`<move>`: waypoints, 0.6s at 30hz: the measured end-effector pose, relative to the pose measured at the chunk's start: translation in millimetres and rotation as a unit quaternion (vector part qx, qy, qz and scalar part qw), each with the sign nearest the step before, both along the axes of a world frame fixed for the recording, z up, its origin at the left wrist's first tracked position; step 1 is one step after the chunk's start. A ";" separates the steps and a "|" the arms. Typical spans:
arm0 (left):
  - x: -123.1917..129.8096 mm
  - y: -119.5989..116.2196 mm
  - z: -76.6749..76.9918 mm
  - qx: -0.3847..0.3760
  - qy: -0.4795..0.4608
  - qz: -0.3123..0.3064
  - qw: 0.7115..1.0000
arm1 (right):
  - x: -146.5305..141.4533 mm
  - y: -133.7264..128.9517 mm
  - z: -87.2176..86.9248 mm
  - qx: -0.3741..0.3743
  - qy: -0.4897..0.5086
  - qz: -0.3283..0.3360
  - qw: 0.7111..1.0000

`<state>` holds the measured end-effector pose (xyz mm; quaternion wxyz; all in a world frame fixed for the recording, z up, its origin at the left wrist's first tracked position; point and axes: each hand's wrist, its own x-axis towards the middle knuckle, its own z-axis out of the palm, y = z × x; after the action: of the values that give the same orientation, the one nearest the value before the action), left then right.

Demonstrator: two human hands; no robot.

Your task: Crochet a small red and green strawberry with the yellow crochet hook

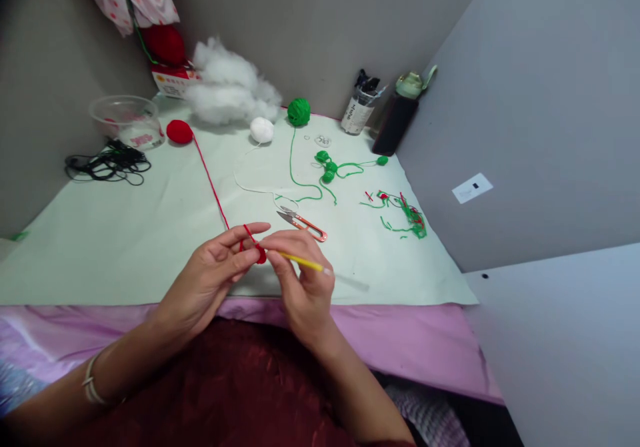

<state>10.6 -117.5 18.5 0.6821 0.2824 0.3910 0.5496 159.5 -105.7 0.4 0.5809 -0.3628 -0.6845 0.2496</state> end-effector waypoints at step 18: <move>4.1 -0.6 -7.2 0.033 -0.017 0.013 0.999 | -2.9 4.7 4.5 -0.058 0.064 0.050 0.995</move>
<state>14.7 -118.2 11.3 0.6717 0.2905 0.3650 0.5756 156.5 -100.9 4.9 0.5885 -0.3446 -0.6475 0.3401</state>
